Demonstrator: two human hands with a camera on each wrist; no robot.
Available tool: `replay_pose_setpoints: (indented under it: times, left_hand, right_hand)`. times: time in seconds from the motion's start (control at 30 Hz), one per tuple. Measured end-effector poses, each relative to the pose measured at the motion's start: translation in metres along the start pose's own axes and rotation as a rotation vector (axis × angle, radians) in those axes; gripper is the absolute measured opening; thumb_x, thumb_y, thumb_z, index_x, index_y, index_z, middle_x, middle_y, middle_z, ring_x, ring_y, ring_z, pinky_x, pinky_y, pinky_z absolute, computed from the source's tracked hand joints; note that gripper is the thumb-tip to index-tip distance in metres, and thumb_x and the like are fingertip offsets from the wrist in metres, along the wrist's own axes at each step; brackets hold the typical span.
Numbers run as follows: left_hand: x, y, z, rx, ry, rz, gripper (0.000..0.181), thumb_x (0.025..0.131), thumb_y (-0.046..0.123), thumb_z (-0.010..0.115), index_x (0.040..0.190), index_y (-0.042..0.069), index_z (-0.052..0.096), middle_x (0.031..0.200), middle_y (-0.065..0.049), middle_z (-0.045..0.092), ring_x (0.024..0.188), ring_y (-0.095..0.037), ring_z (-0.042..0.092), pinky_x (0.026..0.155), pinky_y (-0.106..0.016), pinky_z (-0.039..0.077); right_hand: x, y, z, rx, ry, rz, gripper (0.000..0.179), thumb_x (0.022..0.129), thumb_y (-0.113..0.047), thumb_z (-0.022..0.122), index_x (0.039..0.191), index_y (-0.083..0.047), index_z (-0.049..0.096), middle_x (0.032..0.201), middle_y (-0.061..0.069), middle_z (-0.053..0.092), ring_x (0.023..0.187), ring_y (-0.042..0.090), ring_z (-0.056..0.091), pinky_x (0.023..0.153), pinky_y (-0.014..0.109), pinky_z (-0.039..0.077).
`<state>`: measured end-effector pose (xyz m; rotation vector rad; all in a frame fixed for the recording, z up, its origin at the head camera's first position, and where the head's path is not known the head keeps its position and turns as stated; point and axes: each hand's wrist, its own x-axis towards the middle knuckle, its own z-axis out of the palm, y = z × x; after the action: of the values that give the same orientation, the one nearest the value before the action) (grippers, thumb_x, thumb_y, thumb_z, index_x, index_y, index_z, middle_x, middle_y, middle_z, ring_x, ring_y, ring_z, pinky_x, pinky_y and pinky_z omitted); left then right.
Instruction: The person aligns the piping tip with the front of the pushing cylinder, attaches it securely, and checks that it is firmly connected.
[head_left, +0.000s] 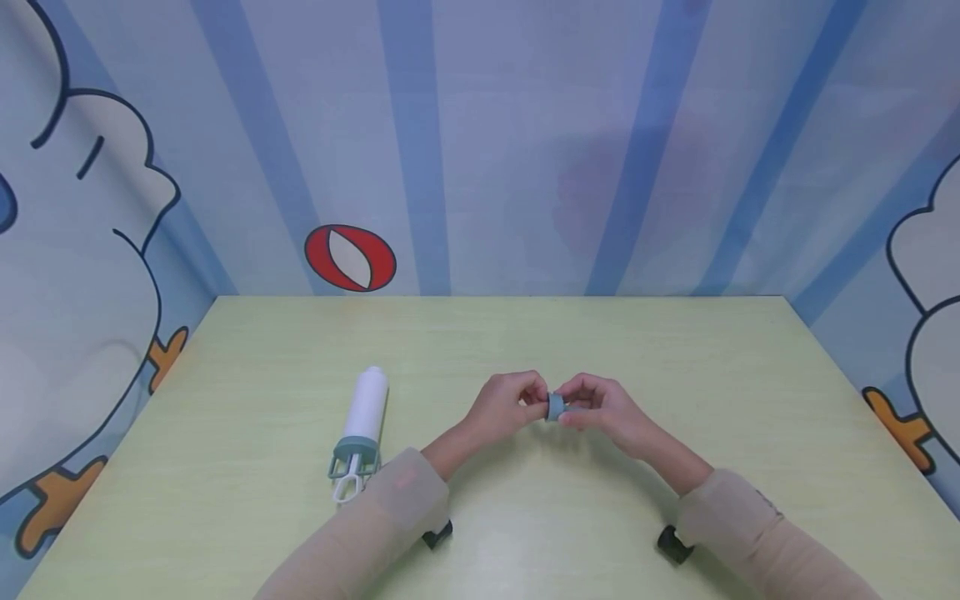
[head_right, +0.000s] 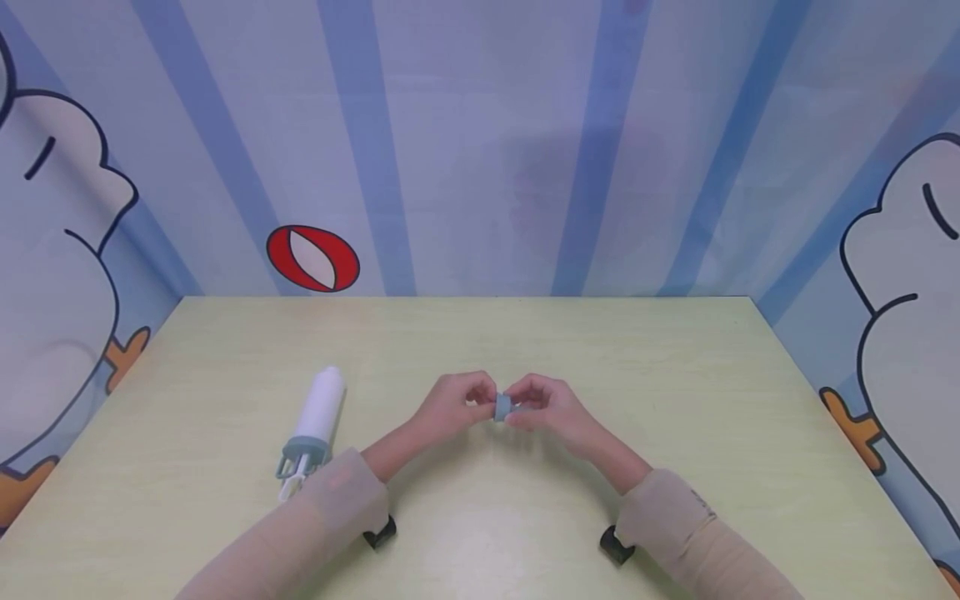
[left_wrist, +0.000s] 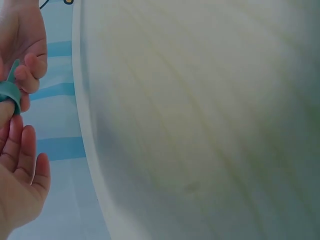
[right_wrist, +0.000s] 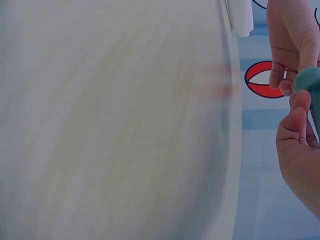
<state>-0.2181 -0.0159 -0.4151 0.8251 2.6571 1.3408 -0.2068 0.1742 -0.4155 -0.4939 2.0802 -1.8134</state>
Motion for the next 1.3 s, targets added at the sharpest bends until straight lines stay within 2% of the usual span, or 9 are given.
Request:
replay_pose_setpoints:
  times: [0.17, 0.37, 0.6, 0.73, 0.9, 1.0, 1.1, 1.3]
  left_hand:
    - [-0.001, -0.001, 0.001, 0.031, 0.006, -0.024, 0.008, 0.08, 0.016, 0.064, 0.078, 0.012, 0.058, 0.076, 0.003, 0.062, 0.07, -0.005, 0.056, 0.062, -0.016, 0.043]
    - [-0.002, -0.001, 0.0, 0.049, -0.008, -0.026, 0.01, 0.08, 0.019, 0.064, 0.076, 0.013, 0.057, 0.076, 0.004, 0.062, 0.07, -0.005, 0.056, 0.062, -0.016, 0.043]
    - [-0.004, -0.004, -0.005, 0.083, -0.057, -0.034, 0.011, 0.08, 0.023, 0.064, 0.077, 0.016, 0.056, 0.076, 0.008, 0.06, 0.071, -0.002, 0.054, 0.063, -0.016, 0.042]
    - [-0.005, -0.006, -0.011, 0.134, -0.099, -0.034, 0.011, 0.079, 0.024, 0.065, 0.078, 0.017, 0.057, 0.075, 0.009, 0.059, 0.07, -0.003, 0.053, 0.063, -0.016, 0.042]
    - [-0.011, -0.006, -0.026, 0.228, -0.187, -0.027, 0.011, 0.08, 0.024, 0.065, 0.085, 0.016, 0.06, 0.08, 0.009, 0.06, 0.075, -0.005, 0.053, 0.068, -0.017, 0.043]
    - [-0.016, -0.008, -0.039, 0.265, -0.221, -0.046, 0.015, 0.08, 0.024, 0.064, 0.092, 0.015, 0.061, 0.084, 0.009, 0.06, 0.08, -0.006, 0.054, 0.072, -0.019, 0.044]
    - [-0.023, -0.013, -0.054, 0.272, -0.232, -0.077, 0.018, 0.08, 0.023, 0.064, 0.095, 0.013, 0.062, 0.087, 0.007, 0.061, 0.082, -0.008, 0.054, 0.075, -0.022, 0.045]
    - [-0.038, -0.025, -0.085, 0.291, -0.199, -0.121, 0.019, 0.079, 0.022, 0.065, 0.096, 0.012, 0.062, 0.09, 0.003, 0.062, 0.086, -0.012, 0.054, 0.078, -0.028, 0.045]
  right_hand:
    - [0.0, -0.001, 0.001, 0.011, -0.011, 0.0, 0.023, 0.078, -0.005, 0.063, 0.099, -0.003, 0.055, 0.084, -0.006, 0.062, 0.065, 0.006, 0.056, 0.055, 0.023, 0.043]
    - [0.0, -0.002, 0.0, 0.008, -0.04, 0.034, 0.024, 0.078, -0.004, 0.061, 0.101, -0.002, 0.054, 0.079, -0.005, 0.06, 0.058, 0.007, 0.048, 0.054, 0.025, 0.04]
    - [0.001, -0.005, -0.003, -0.038, -0.073, 0.066, 0.026, 0.078, -0.004, 0.061, 0.103, 0.002, 0.053, 0.077, -0.002, 0.058, 0.056, 0.008, 0.045, 0.055, 0.026, 0.041]
    - [0.002, -0.004, -0.003, -0.088, -0.092, 0.068, 0.027, 0.079, -0.001, 0.059, 0.104, 0.005, 0.052, 0.077, -0.004, 0.058, 0.058, 0.008, 0.047, 0.055, 0.026, 0.041]
    - [0.002, -0.003, -0.004, -0.117, -0.109, 0.065, 0.028, 0.079, -0.001, 0.06, 0.105, 0.006, 0.052, 0.079, -0.006, 0.058, 0.061, 0.008, 0.05, 0.057, 0.026, 0.043]
    - [0.002, -0.003, -0.005, -0.12, -0.117, 0.059, 0.03, 0.078, -0.004, 0.061, 0.105, 0.006, 0.053, 0.081, -0.004, 0.059, 0.064, 0.008, 0.052, 0.059, 0.026, 0.045]
    - [0.002, -0.003, -0.005, -0.121, -0.124, 0.054, 0.032, 0.078, -0.005, 0.063, 0.106, 0.007, 0.052, 0.083, -0.003, 0.059, 0.066, 0.008, 0.053, 0.06, 0.026, 0.046]
    - [0.002, -0.003, -0.005, -0.125, -0.128, 0.04, 0.034, 0.077, -0.006, 0.064, 0.106, 0.009, 0.051, 0.085, -0.003, 0.058, 0.068, 0.008, 0.054, 0.061, 0.024, 0.046]
